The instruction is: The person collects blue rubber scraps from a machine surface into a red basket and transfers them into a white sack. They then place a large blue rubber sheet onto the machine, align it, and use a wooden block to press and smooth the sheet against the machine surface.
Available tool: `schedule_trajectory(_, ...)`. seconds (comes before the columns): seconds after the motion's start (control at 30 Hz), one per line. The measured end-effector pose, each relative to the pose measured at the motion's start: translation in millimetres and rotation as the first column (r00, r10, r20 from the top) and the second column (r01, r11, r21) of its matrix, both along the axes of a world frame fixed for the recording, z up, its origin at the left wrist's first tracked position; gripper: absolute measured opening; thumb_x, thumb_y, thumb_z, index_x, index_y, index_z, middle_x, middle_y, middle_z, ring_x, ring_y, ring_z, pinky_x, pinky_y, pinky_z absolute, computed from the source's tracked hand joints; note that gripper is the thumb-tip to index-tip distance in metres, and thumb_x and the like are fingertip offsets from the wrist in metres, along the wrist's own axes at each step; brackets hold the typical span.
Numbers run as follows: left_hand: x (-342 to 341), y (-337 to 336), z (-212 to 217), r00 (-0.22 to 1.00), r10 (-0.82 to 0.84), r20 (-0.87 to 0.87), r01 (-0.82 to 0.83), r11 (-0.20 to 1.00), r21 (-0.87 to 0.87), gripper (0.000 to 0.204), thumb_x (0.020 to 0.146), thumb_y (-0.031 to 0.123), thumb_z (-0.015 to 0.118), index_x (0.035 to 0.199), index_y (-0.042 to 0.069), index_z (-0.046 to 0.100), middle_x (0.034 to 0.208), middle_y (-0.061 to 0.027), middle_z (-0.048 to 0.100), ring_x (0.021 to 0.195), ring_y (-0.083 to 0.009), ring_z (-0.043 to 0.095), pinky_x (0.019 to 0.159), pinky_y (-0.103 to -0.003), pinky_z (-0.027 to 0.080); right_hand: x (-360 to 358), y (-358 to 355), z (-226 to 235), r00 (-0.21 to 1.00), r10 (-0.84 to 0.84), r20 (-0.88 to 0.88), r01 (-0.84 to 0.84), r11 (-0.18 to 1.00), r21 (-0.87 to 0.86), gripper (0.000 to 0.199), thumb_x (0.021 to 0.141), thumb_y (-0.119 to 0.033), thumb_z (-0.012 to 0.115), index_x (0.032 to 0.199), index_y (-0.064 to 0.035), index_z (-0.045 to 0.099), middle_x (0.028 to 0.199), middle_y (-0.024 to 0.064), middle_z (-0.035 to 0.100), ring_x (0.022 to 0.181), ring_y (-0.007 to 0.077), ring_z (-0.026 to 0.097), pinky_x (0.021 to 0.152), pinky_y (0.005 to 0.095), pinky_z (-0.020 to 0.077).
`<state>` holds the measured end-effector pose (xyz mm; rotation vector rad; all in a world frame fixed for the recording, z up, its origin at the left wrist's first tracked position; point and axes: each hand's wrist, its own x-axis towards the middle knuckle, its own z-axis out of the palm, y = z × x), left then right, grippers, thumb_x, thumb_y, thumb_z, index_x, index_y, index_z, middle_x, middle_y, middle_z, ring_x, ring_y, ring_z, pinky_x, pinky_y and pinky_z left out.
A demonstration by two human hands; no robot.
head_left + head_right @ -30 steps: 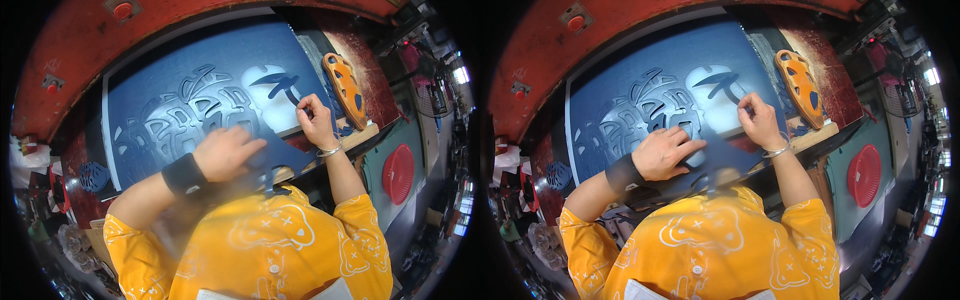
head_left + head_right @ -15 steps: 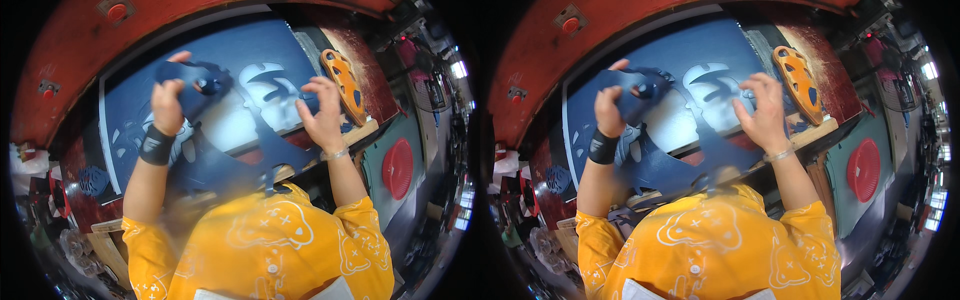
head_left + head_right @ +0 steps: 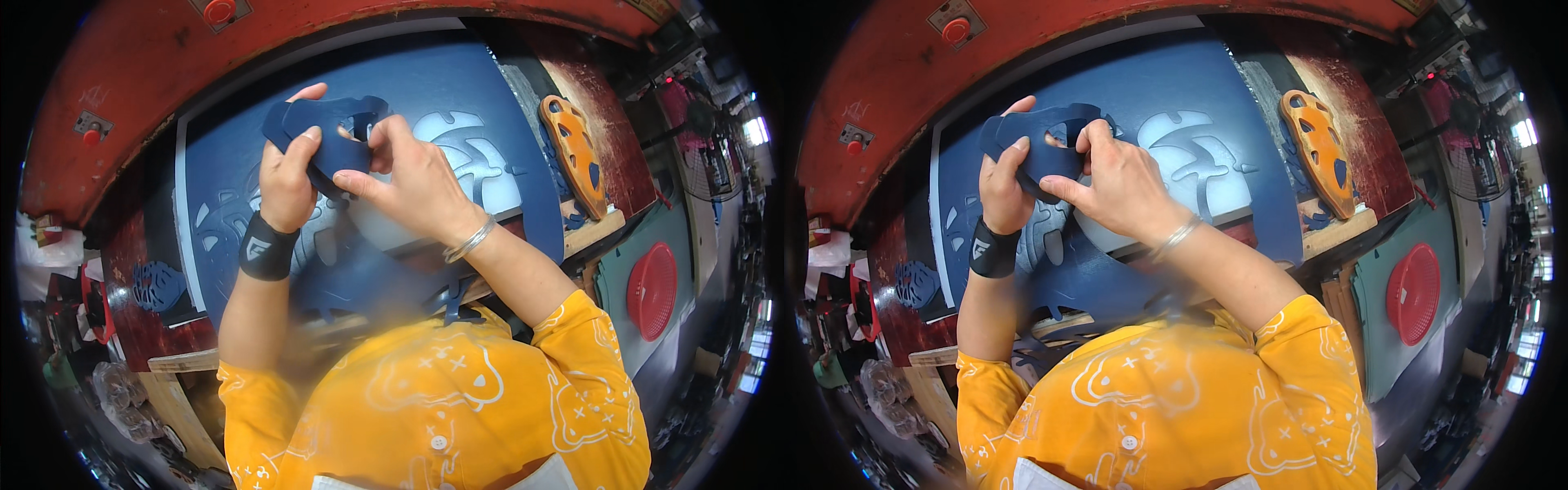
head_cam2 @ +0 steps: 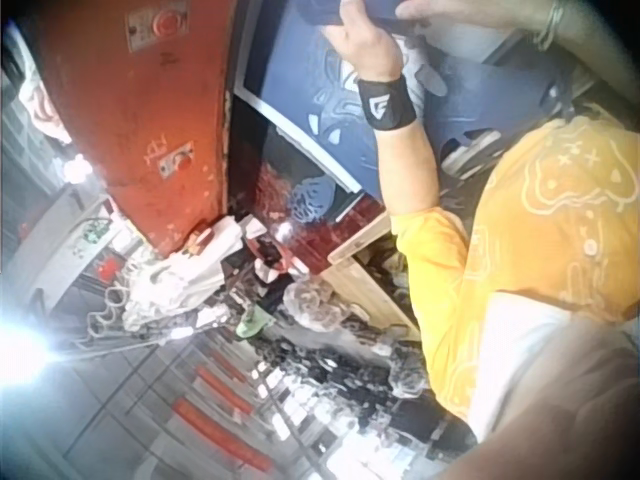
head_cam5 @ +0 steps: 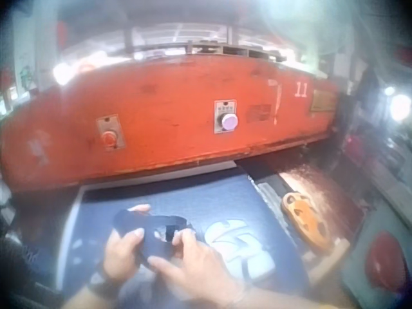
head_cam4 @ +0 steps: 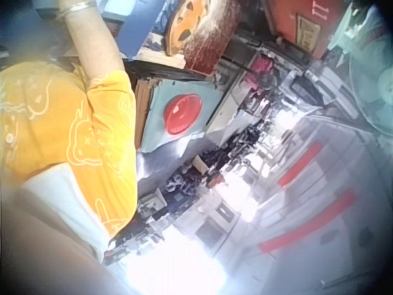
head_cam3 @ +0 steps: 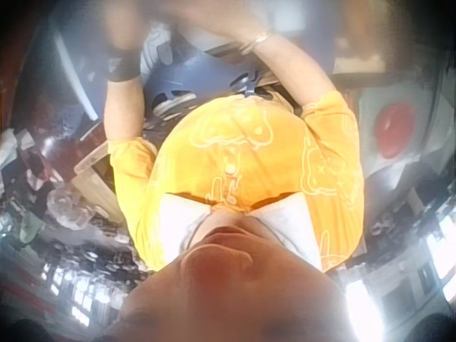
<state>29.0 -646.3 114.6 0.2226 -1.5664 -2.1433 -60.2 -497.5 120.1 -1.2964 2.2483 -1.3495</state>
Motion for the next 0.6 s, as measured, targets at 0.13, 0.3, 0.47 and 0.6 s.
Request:
schedule_trajectory(0.13,-6,11,3,1.0,-0.005,-0.01,0.003,0.985,-0.173,0.041,0.09,0.012,0.047,0.131,0.003,0.046,0.098,-0.0087,0.062,0.087,-0.0132,0.059,0.076,-0.027,0.052,-1,1,3,0.999,-0.001,0.036,0.001,1.0,-0.002,0.035,0.084,-0.023,0.067,0.102,0.0006,0.048,0.08,0.0153,0.066,0.071,0.0269,0.068,0.065,0.0344,0.0529)
schedule_trajectory(0.3,-14,16,6,0.999,0.03,-0.014,-0.031,0.998,-0.058,0.045,0.09,0.011,0.042,0.135,0.004,0.04,0.098,-0.0135,0.062,0.088,-0.0195,0.062,0.067,-0.032,0.057,-7,9,-8,0.988,0.031,0.152,-0.005,0.986,-0.169,0.022,0.091,-0.011,0.05,0.11,-0.0008,0.05,0.083,0.0214,0.066,0.075,0.0375,0.066,0.067,0.0418,0.0525)
schedule_trajectory(0.47,-18,-24,-10,0.983,-0.07,-0.169,0.138,0.89,0.435,0.045,0.092,0.013,0.03,0.136,0.002,0.035,0.102,-0.0203,0.061,0.086,-0.0289,0.063,0.065,-0.036,0.057,-17,28,-26,1.0,0.005,0.013,-0.004,0.999,-0.036,0.026,0.089,-0.002,0.043,0.112,-0.0021,0.055,0.084,0.016,0.067,0.071,0.0286,0.066,0.067,0.0366,0.0526)
schedule_trajectory(0.6,-6,-125,14,0.902,0.26,-0.344,0.09,0.666,0.74,0.022,0.089,0.01,0.045,0.109,0.001,0.05,0.101,-0.0137,0.058,0.081,-0.0209,0.059,0.07,-0.032,0.055,-26,60,-44,0.971,-0.058,-0.233,0.066,0.998,0.025,0.027,0.085,0.001,0.044,0.106,-0.0014,0.06,0.084,0.0155,0.064,0.068,0.0257,0.064,0.067,0.0348,0.051)
